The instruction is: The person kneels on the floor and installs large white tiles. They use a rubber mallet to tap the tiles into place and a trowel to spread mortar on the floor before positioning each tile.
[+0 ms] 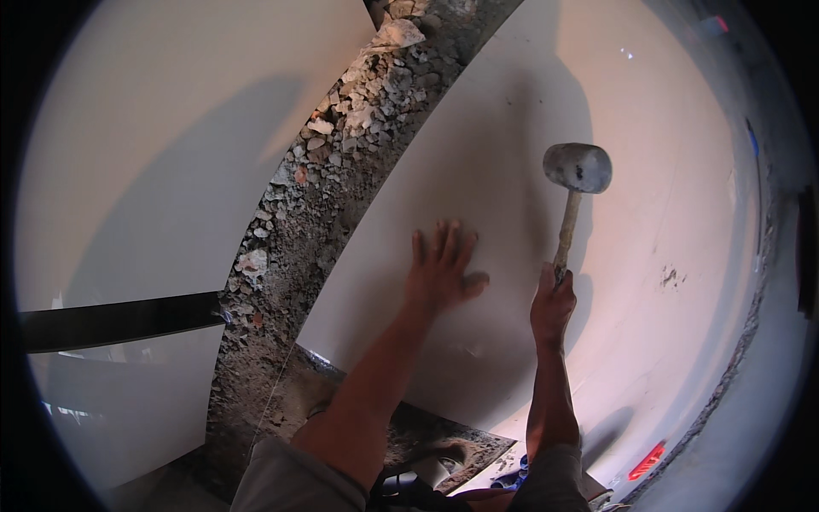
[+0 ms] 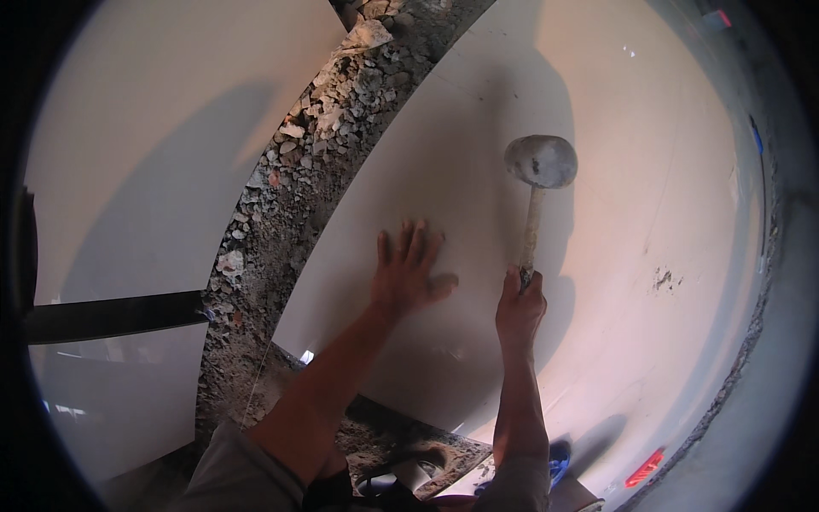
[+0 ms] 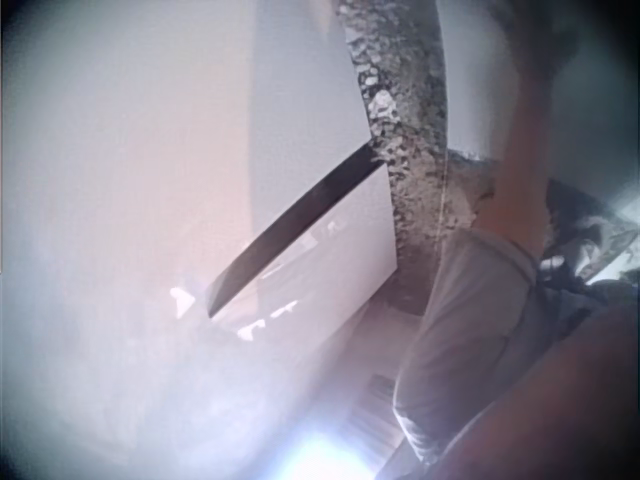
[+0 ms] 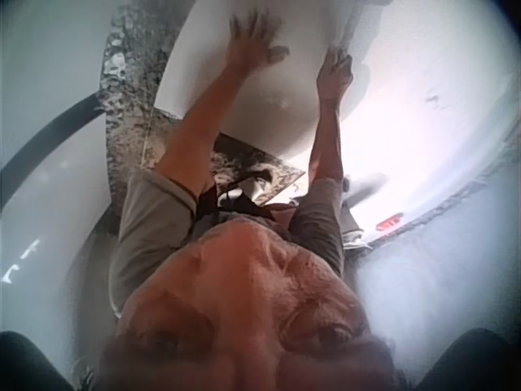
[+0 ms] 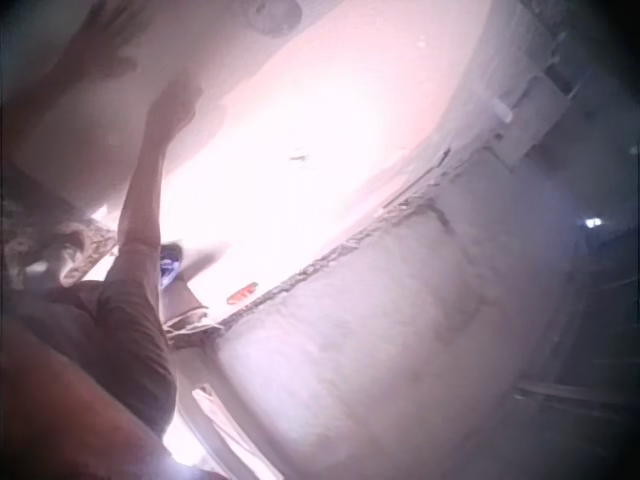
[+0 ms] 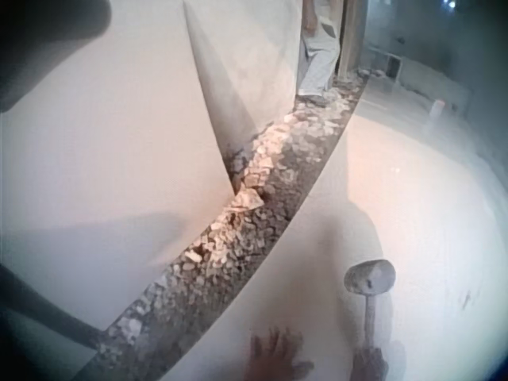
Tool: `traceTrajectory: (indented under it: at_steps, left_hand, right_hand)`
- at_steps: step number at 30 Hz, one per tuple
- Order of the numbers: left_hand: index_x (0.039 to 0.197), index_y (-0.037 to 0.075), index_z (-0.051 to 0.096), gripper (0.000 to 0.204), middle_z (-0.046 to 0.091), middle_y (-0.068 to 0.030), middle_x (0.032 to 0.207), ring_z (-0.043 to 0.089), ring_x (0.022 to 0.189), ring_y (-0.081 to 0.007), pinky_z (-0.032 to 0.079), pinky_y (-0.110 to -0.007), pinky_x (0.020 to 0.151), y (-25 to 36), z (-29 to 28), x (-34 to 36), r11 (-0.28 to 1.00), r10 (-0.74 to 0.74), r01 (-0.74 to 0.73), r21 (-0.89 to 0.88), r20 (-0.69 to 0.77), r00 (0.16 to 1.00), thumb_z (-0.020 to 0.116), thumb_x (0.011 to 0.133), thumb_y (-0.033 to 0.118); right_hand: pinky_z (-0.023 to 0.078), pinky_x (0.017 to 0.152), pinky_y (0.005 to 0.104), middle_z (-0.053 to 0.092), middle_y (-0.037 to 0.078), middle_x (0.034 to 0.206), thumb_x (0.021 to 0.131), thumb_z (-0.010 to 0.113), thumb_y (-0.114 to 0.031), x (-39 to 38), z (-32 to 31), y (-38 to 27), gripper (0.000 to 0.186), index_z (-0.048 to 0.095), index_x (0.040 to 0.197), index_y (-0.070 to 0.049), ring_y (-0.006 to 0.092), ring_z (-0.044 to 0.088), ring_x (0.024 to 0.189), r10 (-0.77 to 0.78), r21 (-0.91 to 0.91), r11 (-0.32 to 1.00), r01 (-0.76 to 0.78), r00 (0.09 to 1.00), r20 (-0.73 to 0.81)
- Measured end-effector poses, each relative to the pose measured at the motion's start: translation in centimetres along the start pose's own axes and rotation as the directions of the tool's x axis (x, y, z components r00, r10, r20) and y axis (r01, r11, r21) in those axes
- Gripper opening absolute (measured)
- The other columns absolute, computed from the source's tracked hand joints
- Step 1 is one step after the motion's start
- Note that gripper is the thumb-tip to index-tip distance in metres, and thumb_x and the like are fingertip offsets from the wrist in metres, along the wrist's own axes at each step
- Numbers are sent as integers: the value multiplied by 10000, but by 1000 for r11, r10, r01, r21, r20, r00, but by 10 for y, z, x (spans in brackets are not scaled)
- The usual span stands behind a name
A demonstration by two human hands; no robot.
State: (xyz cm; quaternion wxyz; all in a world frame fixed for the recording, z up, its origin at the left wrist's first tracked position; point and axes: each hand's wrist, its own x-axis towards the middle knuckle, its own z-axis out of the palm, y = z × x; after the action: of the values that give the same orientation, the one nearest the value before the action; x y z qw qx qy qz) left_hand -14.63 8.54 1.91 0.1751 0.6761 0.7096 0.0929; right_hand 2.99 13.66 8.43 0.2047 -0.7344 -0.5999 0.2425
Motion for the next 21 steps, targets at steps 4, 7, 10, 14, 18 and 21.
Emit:
traceTrajectory:
  at_steps: [4, 7, 10, 14, 18, 21]
  left_hand:
    - [1463, 143, 325, 858, 226, -206, 1526, 202, 1418, -392, 112, -674, 1088, -2, 2, -3, 996, 11, -14, -84, -37, 999, 518, 807, 661]
    - [1456, 143, 338, 855, 237, -207, 1520, 209, 1415, -392, 117, -673, 1087, -2, 1, -4, 996, 11, -17, -82, -67, 998, 533, 802, 657]
    - [1458, 144, 336, 863, 232, -209, 1522, 205, 1416, -393, 115, -674, 1086, -2, 0, -4, 997, -1, 4, -80, 30, 1000, 533, 798, 664]
    - [1468, 150, 313, 846, 206, -193, 1538, 173, 1429, -377, 93, -660, 1098, -2, 2, -5, 997, 9, -9, -74, -2, 1000, 509, 818, 654]
    - [1478, 152, 291, 834, 198, -179, 1547, 155, 1440, -355, 67, -638, 1114, -2, 1, -6, 994, 11, -15, -110, -38, 999, 465, 840, 660]
    - [1475, 143, 300, 824, 223, -181, 1540, 160, 1441, -344, 59, -621, 1124, -4, 1, -6, 995, 7, -7, -103, 0, 1000, 462, 847, 651]
  right_hand:
    - [490, 609, 412, 639, 201, 743, 972, 522, -311, 4, 1, 3, 356, 548, 964, 43, 340, 649, 672, -75, -30, 996, 79, 991, 110]
    - [483, 622, 440, 631, 208, 722, 961, 534, -309, 16, 0, -14, 346, 534, 922, 36, 372, 641, 689, -50, -94, 994, 61, 991, 121]
    - [484, 684, 477, 644, 214, 754, 946, 550, -332, 25, 5, -38, 362, 544, 901, 28, 422, 640, 764, -19, 79, 997, 10, 993, 115]
    - [486, 702, 471, 658, 215, 790, 946, 548, -328, 34, 21, -39, 353, 562, 925, 24, 408, 648, 784, -127, -169, 971, 167, 967, 222]
    - [483, 714, 462, 651, 255, 848, 961, 512, -383, 40, 37, -23, 418, 578, 959, 30, 426, 635, 827, -179, 2, 984, 180, 973, 143]
    - [481, 640, 441, 633, 221, 755, 962, 511, -411, 36, 34, -32, 450, 576, 943, 34, 371, 618, 661, -313, -125, 936, 328, 941, 131]
